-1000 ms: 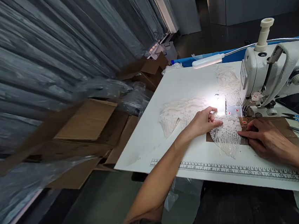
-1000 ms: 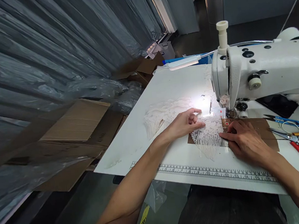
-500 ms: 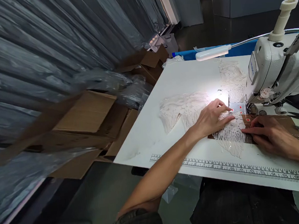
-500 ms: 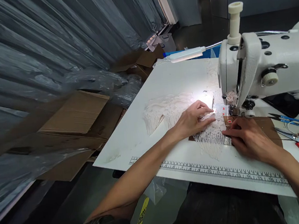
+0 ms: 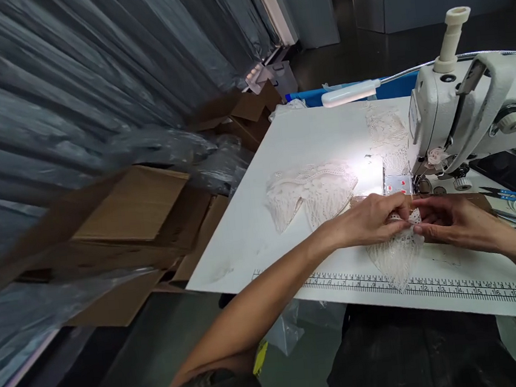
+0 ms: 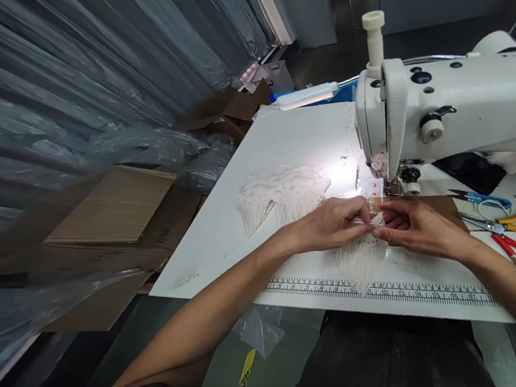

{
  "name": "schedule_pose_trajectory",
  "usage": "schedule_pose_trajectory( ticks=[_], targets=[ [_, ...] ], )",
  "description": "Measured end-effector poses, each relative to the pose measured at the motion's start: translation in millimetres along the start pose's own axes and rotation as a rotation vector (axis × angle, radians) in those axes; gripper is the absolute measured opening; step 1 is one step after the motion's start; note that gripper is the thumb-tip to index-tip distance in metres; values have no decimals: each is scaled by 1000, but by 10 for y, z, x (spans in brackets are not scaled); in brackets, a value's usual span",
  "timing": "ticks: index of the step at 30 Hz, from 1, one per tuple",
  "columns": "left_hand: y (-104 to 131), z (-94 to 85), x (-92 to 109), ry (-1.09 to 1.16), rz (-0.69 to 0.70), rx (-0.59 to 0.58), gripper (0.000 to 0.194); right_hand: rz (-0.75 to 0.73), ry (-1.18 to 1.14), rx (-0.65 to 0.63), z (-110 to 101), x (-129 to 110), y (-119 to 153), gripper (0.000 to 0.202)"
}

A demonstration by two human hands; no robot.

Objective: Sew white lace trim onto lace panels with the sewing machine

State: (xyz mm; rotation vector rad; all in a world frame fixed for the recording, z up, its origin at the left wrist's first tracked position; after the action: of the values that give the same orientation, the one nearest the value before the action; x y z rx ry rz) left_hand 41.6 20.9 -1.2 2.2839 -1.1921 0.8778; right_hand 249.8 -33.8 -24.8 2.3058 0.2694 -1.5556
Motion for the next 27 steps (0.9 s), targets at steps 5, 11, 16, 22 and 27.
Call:
schedule_pose_trajectory(
  ticks=[5,11,16,22,27],
  targets=[
    [-143,14,-108,230,-35,56,27,3,-88,229,122,74,-72,57],
    [-167,69,-175,171,-115,93,56,-71,-63,367,157,140,-56,52],
    [-133,115,-148,240,-112,186,45,-107,-43,394,170,130,-39,47],
    [-106,170,-136,175,-165,236,42,-103,-74,398,186,174,-44,55],
    [-105,171,-125,160,-170,240,43,-106,-49,412,181,163,-47,56]
  ],
)
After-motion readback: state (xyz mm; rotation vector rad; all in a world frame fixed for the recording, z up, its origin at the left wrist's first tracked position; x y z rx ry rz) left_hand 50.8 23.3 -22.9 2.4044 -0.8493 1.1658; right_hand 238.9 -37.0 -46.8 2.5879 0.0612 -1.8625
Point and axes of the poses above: each hand's wrist, its own y-axis away from the middle knuckle, its own z-axis out of the palm, x = y × z, the point moved 1 cm from there along -y, towards the middle knuckle, and after that the axes turned 1 degree about -z, right-handed, at the moved point
